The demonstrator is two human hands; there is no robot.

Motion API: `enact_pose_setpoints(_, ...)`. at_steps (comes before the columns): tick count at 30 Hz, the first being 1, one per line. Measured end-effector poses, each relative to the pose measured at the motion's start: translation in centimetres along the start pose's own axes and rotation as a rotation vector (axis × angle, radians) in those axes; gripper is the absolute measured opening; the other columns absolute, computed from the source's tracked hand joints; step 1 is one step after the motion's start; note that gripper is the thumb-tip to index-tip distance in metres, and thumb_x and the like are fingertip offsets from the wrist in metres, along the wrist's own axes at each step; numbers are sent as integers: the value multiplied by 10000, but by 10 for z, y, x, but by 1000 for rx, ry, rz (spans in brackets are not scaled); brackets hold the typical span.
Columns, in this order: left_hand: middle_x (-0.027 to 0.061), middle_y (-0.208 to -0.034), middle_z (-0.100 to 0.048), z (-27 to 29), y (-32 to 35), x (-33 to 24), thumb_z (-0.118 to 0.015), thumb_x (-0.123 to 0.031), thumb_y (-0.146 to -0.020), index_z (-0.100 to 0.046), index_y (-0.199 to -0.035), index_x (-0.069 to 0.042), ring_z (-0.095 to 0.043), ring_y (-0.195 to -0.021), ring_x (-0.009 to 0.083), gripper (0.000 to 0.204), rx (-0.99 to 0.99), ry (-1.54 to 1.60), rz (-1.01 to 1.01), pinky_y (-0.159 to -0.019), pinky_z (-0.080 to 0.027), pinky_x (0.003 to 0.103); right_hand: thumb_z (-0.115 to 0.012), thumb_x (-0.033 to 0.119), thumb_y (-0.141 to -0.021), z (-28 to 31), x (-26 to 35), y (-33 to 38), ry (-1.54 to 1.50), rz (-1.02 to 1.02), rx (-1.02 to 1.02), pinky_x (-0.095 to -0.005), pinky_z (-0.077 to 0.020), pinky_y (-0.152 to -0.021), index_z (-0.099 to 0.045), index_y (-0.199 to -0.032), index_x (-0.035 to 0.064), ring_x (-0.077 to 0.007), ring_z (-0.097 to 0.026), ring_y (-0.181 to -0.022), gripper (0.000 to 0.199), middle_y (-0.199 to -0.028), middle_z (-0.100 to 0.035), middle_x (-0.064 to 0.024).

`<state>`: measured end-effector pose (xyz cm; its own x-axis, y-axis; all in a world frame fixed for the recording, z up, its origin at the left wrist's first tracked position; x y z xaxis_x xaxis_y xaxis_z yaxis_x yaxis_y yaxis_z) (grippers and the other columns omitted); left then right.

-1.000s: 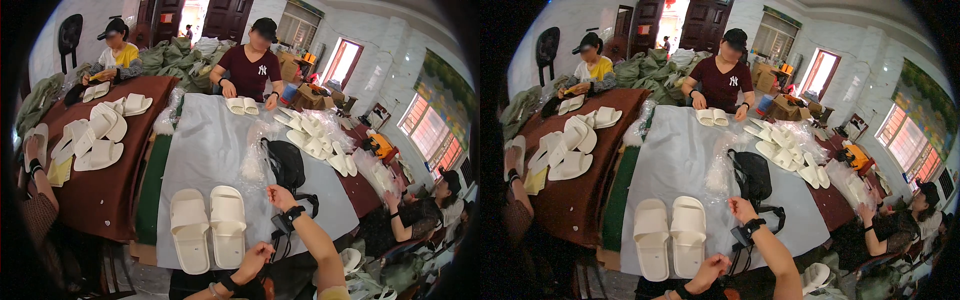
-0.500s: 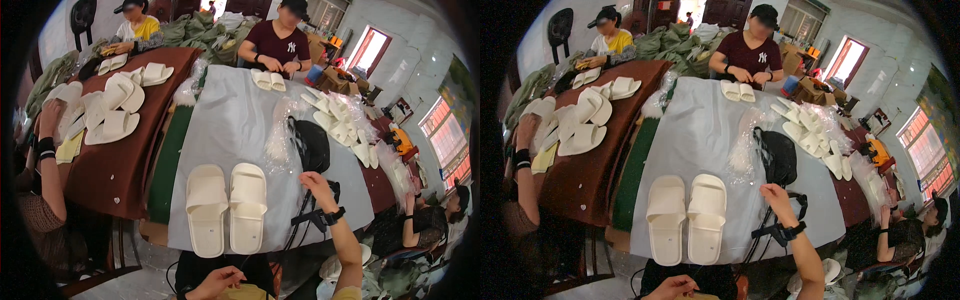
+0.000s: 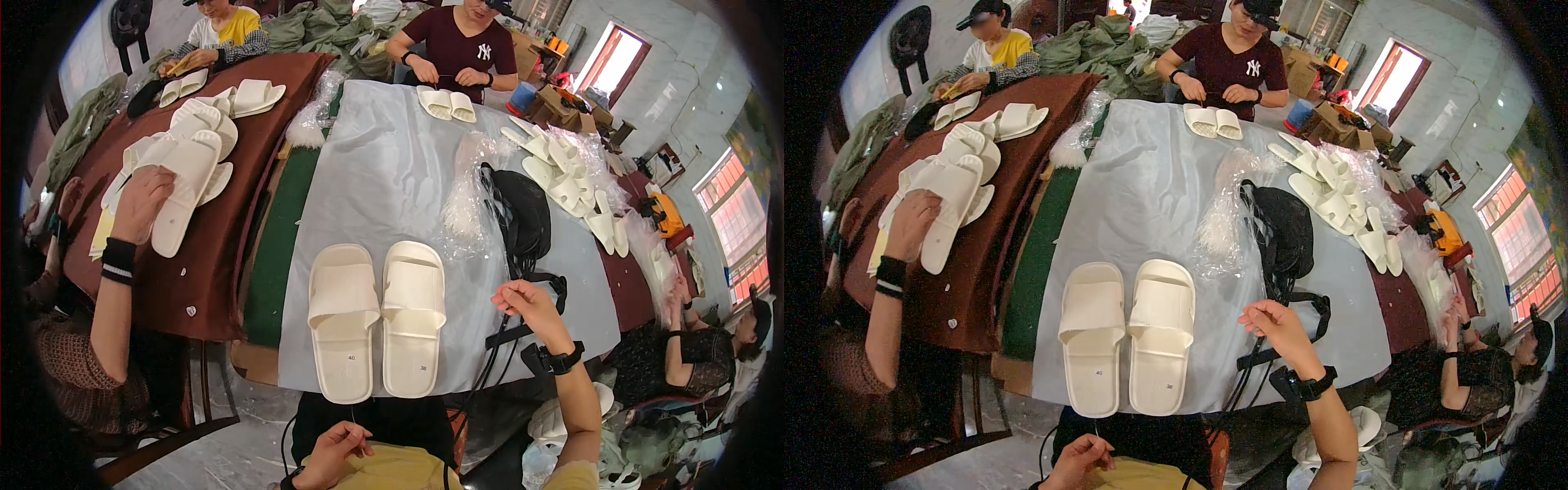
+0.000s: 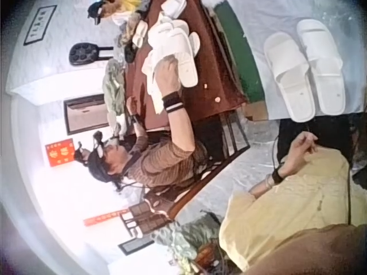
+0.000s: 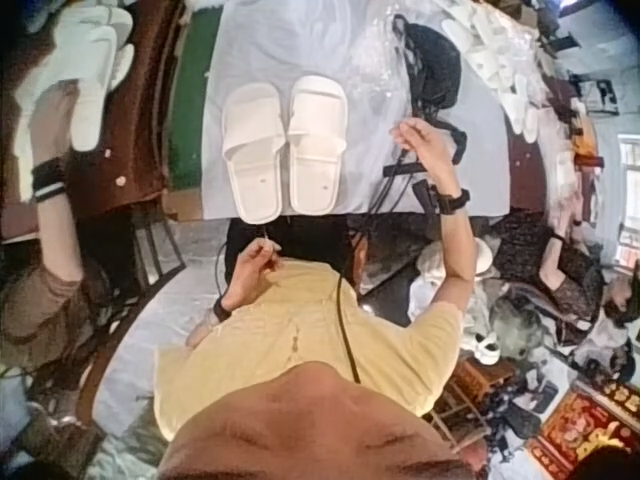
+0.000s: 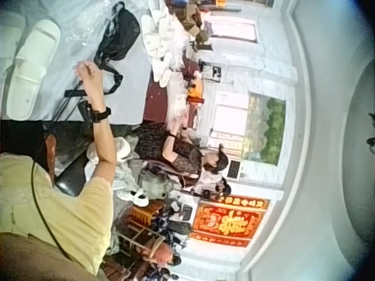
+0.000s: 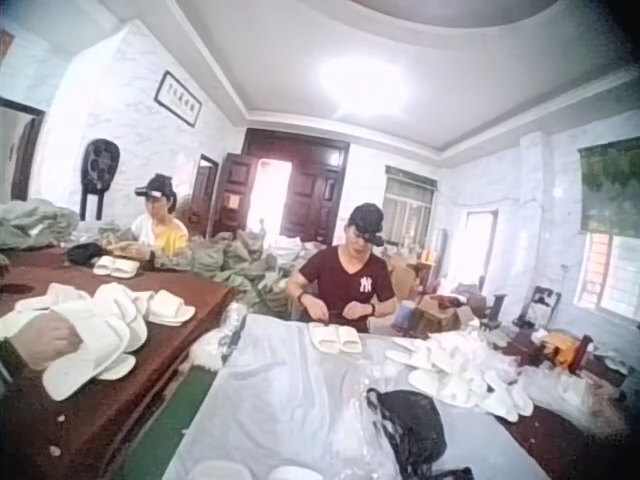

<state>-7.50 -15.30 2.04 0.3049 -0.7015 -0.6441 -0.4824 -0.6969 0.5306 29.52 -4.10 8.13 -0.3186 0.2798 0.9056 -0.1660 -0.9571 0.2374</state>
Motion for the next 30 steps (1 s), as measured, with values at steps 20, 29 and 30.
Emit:
enact_pose_setpoints(20,-2,-757,-495,-40,-93,-9,-441,-216,-950,-543,-934,-56,-525,-726,139,191,247,386,333,-651,-424,256,-564,234,-826,-56,20,-94,567,351,33,-334,-470,-660,-629,-928,36,-245,-601,-700,232,-774,-632,-131)
enact_pose_setpoints(29,-13,-763,-485,-50,-111,1,-418,-214,-956,-530,-974,-62,-508,-725,123,189,284,378,320,-648,-410,243,-583,416,-770,-64,-7,-144,884,148,68,-399,-471,-633,-673,-762,35,-334,-607,-677,391,-693,-629,-161)
enact_pose_setpoints(30,-15,-761,-478,-49,-109,-1,-418,-214,-955,-523,-973,-66,-498,-721,119,182,272,354,329,-643,-403,241,-579,431,-774,-68,-10,-144,872,103,81,-396,-470,-623,-676,-750,36,-328,-609,-676,407,-692,-631,-158)
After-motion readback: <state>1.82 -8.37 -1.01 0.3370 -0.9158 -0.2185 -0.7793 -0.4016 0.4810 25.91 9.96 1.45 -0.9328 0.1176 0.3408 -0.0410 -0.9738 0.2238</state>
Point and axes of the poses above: each hand's wrist, its own y-axis away from the middle knuckle, its own z-axis out of the back of the hand, x = y × z, the point moved 2 cm from there along -y, towards the middle knuckle
